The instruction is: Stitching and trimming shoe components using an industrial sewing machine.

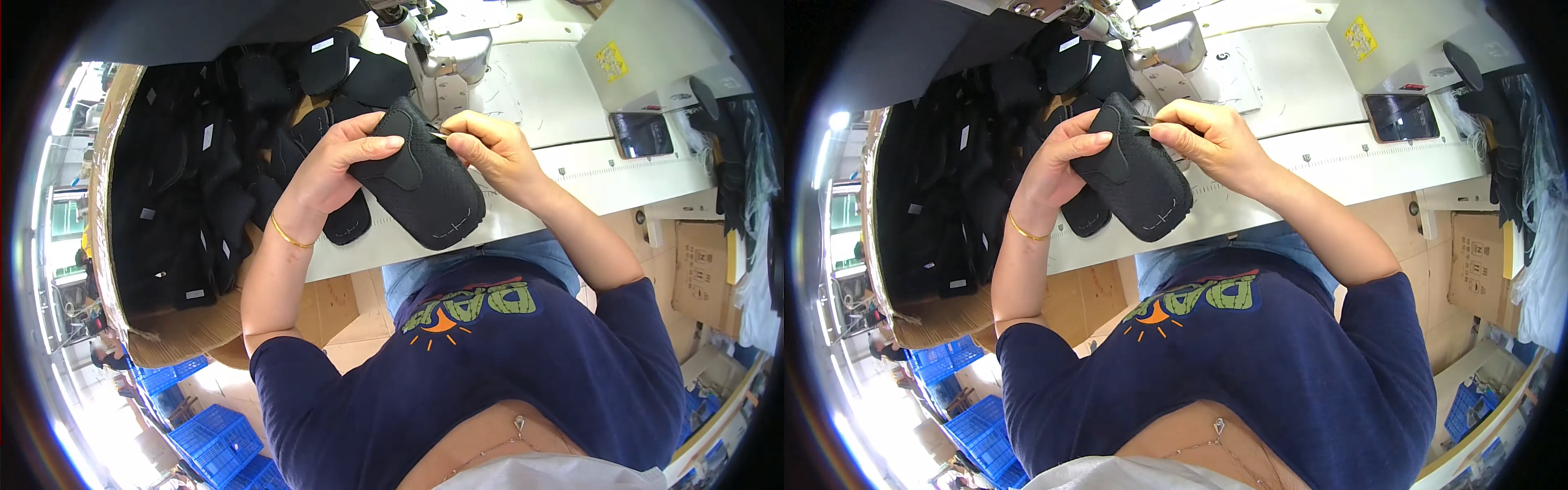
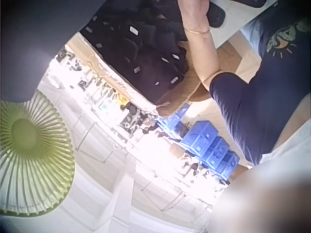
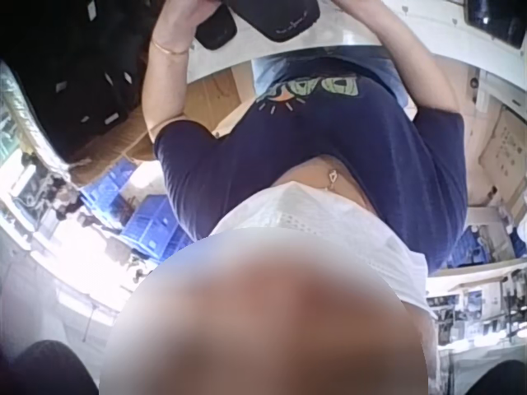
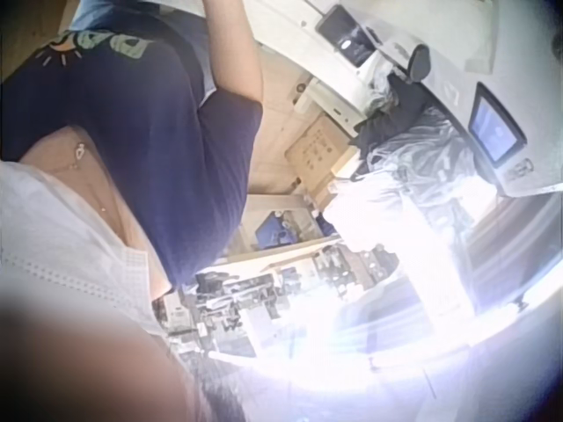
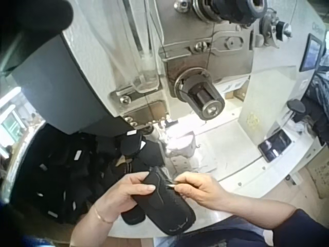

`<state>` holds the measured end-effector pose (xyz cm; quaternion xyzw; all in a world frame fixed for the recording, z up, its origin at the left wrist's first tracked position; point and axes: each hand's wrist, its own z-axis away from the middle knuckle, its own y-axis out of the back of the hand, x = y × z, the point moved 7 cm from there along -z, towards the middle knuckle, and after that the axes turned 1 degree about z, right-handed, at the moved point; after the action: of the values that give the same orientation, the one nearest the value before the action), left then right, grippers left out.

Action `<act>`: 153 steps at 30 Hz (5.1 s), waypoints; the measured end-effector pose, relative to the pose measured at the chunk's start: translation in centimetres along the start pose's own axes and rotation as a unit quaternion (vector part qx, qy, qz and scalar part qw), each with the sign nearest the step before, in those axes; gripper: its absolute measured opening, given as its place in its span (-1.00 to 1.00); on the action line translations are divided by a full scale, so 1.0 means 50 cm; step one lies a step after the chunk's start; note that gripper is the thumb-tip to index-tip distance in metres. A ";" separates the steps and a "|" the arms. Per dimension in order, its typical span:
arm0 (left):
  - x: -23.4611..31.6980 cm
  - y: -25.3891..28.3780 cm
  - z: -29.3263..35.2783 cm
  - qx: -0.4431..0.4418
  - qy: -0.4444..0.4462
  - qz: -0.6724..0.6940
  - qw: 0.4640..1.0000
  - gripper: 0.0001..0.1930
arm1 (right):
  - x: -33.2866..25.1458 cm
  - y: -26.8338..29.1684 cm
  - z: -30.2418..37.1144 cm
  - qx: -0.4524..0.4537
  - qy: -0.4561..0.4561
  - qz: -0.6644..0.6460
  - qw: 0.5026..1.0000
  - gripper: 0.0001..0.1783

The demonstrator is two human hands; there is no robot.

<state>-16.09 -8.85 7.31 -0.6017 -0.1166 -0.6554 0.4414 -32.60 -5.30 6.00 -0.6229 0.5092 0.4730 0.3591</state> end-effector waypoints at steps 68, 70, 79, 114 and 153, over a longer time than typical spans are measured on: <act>0.042 -0.094 0.059 0.190 -0.192 -0.458 0.847 -0.72 | 0.013 0.006 0.023 0.118 -0.031 -0.023 0.992 -0.66; 0.066 -0.117 0.057 0.131 -0.270 -0.631 0.715 -0.71 | 0.016 0.003 0.018 0.091 -0.039 0.058 0.993 -0.63; 0.152 -0.026 -0.037 0.095 -0.147 -0.272 0.946 -0.69 | -0.073 -0.010 0.056 0.040 -0.030 0.097 0.994 -0.63; 0.119 -0.141 0.059 0.134 -0.622 -0.719 0.279 -0.77 | -0.113 0.005 -0.014 0.102 -0.050 -0.033 0.993 -0.56; 0.123 -0.215 0.022 0.283 -0.485 -0.782 0.269 -0.70 | -0.087 0.003 -0.065 0.140 -0.049 -0.164 0.975 -0.68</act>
<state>-22.36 -4.51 17.16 -0.2640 -0.9015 -0.1968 -0.2807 -32.17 -7.06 11.09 -0.6175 0.4429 0.3618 0.5401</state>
